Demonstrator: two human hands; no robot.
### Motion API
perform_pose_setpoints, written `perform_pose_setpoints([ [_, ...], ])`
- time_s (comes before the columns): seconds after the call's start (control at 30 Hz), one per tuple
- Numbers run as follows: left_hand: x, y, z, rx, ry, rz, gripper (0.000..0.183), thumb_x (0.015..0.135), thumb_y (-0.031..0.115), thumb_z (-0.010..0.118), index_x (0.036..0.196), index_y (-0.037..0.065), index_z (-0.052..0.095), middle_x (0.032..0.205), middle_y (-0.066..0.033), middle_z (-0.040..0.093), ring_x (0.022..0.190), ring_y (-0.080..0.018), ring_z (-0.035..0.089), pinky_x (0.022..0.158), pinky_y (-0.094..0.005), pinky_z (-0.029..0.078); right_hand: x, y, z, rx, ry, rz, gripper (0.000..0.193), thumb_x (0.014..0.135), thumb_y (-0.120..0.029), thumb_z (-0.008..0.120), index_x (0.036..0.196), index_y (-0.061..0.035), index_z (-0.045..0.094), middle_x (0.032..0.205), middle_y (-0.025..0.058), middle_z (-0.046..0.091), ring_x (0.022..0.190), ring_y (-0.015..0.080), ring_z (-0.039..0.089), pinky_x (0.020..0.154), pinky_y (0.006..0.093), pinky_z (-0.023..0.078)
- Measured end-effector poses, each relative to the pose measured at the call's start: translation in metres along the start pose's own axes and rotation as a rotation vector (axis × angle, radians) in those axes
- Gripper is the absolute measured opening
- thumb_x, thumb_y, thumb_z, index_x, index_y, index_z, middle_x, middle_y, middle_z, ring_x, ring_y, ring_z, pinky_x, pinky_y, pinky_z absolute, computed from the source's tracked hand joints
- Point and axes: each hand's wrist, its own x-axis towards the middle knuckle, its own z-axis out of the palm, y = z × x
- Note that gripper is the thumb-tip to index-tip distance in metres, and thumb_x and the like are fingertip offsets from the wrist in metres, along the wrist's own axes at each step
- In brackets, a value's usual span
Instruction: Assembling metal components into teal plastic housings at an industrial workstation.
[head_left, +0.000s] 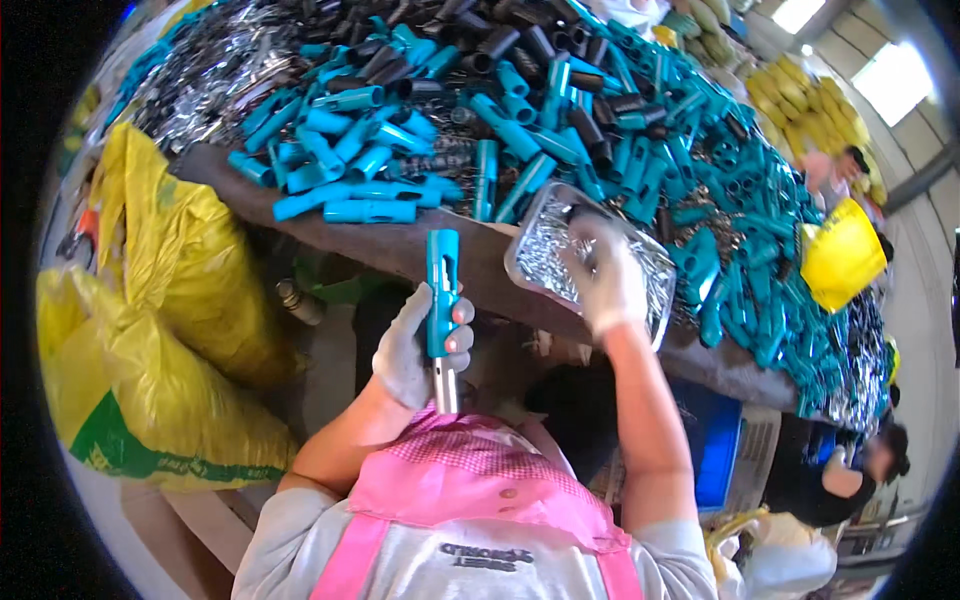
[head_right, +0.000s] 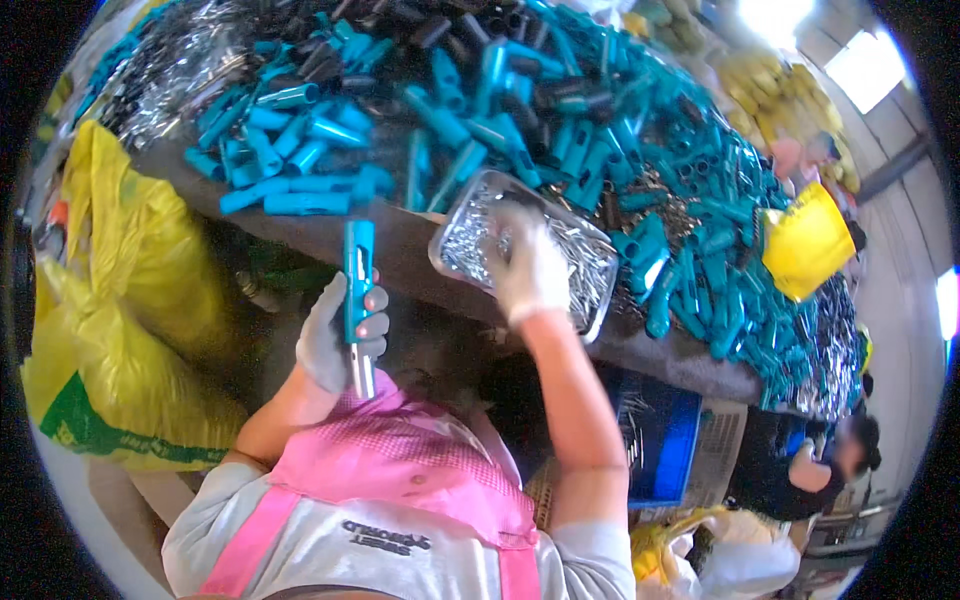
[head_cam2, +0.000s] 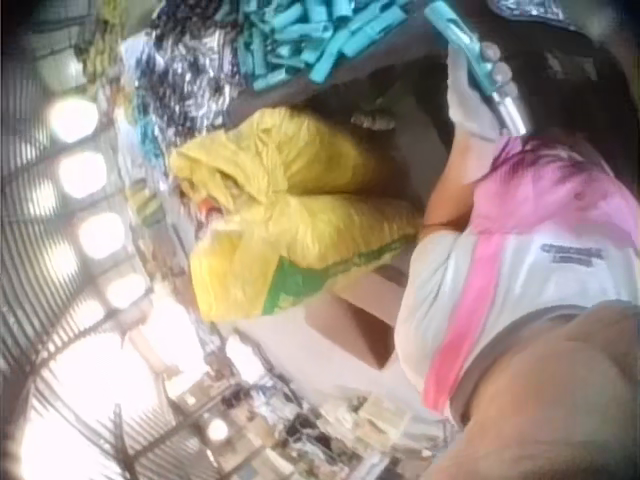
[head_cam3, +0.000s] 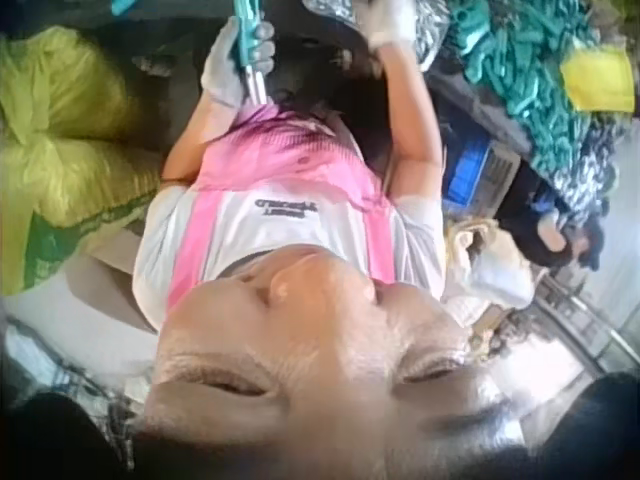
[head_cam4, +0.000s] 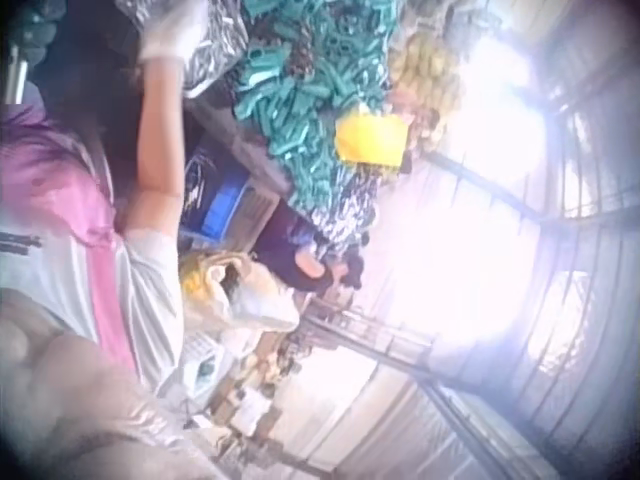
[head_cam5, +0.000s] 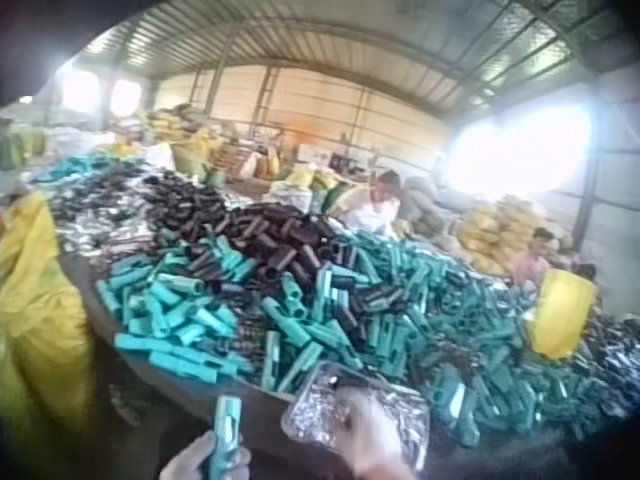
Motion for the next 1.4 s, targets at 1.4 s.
perform_pose_setpoints([
  [1.4, 0.035, -0.041, 0.042, 1.965, -0.313, 0.344, 0.037, 0.073, 0.021, 0.070, 0.100, 0.007, 0.050, 0.083, -0.0145, 0.062, 0.078, -0.0331, 0.062, 0.067, -0.0383, 0.050, -0.117, 0.029, 0.004, 1.765, -0.027, 0.359, 0.044, 0.078, -0.021, 0.071, 0.114, -0.0058, 0.052, 0.115, 0.0091, 0.055, 0.107, 0.0218, 0.052, 0.096, 0.0386, 0.038],
])
